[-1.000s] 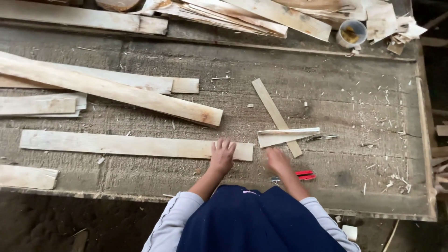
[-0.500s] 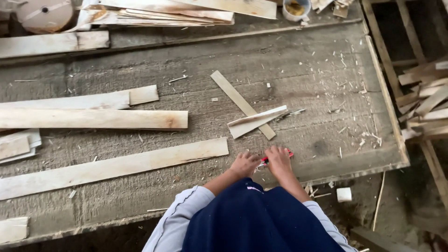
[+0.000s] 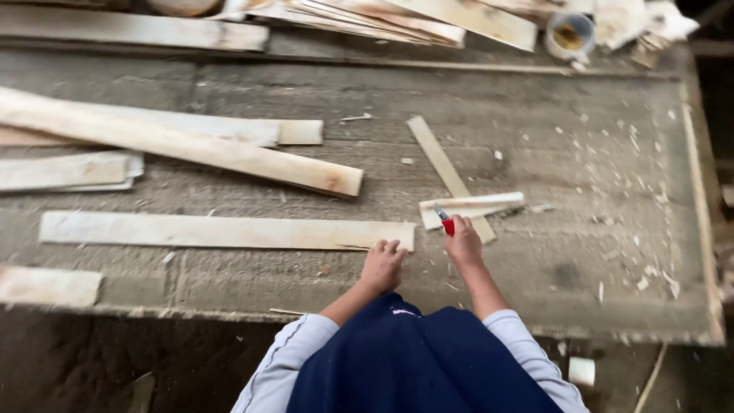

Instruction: The person uses a red utility knife to cut thin wooden strips on a workbench. They repeatedly position the strips, score the wood, and snap off sections, then continue cutting additional pieces.

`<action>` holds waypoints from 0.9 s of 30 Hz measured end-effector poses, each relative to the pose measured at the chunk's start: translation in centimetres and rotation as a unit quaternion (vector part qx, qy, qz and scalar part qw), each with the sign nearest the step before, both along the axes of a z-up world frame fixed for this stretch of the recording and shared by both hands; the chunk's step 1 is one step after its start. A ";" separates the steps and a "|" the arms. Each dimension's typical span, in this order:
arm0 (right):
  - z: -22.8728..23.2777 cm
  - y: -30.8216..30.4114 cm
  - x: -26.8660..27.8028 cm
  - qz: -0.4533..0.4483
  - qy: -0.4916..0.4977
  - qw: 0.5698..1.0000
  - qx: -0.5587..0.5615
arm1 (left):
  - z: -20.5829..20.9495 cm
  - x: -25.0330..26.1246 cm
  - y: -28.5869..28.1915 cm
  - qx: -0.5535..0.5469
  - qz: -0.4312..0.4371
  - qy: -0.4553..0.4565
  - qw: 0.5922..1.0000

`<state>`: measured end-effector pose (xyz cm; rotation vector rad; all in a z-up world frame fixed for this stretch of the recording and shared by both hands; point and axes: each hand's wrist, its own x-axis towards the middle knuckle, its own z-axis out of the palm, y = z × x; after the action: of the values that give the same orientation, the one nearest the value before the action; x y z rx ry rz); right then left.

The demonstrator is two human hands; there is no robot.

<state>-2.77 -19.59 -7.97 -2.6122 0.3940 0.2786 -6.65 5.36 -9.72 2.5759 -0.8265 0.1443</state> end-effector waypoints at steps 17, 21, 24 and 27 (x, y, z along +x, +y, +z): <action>0.7 -2.2 9.6 -0.035 0.048 0.993 -0.098 | 0.9 6.1 -6.4 0.079 -0.056 0.166 0.981; 0.2 -2.8 11.4 -0.086 0.098 0.989 -0.073 | 1.5 6.3 -6.5 0.117 -0.070 0.162 0.977; 0.5 -4.0 12.9 -0.104 0.143 0.983 -0.050 | 0.4 6.3 -5.8 0.136 -0.071 0.123 0.980; -4.4 -9.8 15.0 -0.150 0.134 0.979 -0.032 | -0.6 5.9 -4.4 0.143 -0.075 0.099 0.982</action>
<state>12.22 -29.43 -12.34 -2.5335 0.8930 0.5228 -0.72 0.99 -10.31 2.7180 -1.0231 -0.2931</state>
